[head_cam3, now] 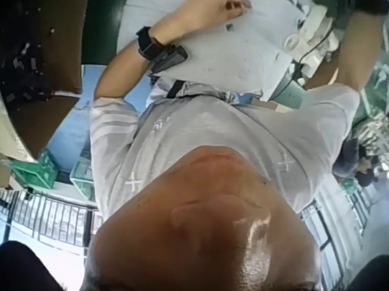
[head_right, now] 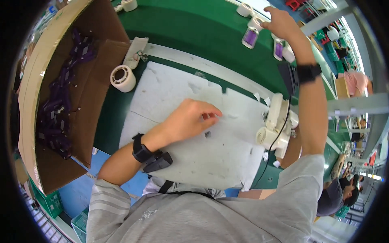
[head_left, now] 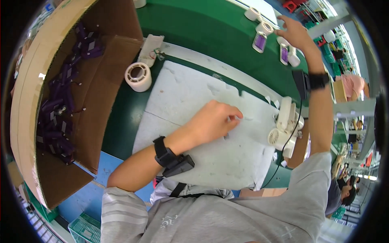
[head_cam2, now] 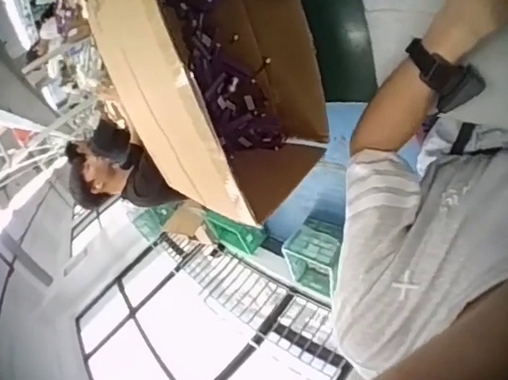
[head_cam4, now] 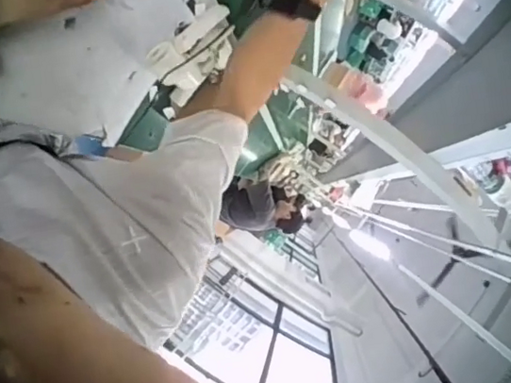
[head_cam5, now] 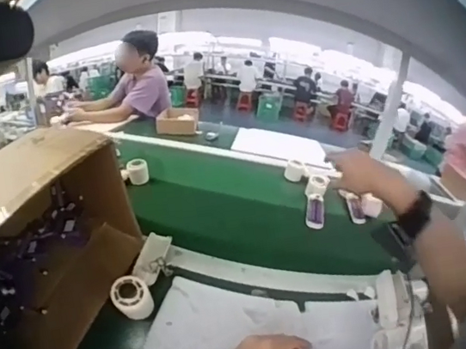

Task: The person assembles handheld fans by connecting battery packs to circuit boards, testing the lights, and fitting the batteries into the fan housings. They repeat this process multiple times, reaching into a box for more batteries and picking up fan components from the table.

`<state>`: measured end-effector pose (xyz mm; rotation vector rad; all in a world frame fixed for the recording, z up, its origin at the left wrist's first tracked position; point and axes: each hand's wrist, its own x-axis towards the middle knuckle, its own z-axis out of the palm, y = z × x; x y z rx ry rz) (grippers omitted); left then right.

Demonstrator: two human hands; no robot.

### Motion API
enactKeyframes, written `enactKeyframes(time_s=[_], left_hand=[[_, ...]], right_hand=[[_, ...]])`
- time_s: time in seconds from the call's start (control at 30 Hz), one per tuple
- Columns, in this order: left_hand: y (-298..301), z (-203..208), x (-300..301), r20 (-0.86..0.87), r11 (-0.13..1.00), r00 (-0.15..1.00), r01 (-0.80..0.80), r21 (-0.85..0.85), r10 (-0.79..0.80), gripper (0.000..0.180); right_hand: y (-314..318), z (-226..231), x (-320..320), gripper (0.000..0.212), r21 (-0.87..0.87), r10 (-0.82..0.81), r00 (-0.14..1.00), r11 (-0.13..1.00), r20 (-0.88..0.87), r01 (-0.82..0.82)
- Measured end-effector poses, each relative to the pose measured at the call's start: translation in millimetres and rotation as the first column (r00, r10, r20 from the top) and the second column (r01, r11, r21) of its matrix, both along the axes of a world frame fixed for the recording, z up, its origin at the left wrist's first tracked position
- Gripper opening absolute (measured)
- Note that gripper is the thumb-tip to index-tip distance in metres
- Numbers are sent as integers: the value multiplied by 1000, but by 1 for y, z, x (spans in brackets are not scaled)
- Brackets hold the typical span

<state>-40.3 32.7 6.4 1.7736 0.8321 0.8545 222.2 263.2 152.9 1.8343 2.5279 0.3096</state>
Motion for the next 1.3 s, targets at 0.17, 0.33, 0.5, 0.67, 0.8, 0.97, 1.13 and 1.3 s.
enactKeyframes(time_s=[0.17,0.33,0.5,0.67,0.8,0.97,1.13,1.3], left_hand=[[1,-2,1,-86,999,996,13,49,-8,20],[-6,-7,6,-13,986,999,-32,164,35,44],[-3,1,1,87,994,995,-51,94,43,46],[9,11,-4,194,980,980,-77,186,40,37],[21,21,-39,327,784,836,-536,314,441,20],[45,37,-138,322,341,330,-940,22,887,22],[83,22,-239,-110,154,147,-986,60,983,44],[117,9,-276,-396,309,332,-943,-122,856,46]], right_hand=[[164,-86,40,89,50,87,988,994,127,-94],[252,-127,58,84,-176,-57,979,980,195,92],[250,-138,38,53,27,-105,987,994,118,103],[110,-48,-47,44,238,299,953,930,-50,-279],[-37,13,-125,47,-253,102,946,950,-309,-185],[-149,-16,-118,43,-508,26,973,849,-227,-142],[-207,-56,-114,41,-513,6,991,856,-130,-73],[-246,-50,-93,39,-153,159,940,965,-302,-212]])
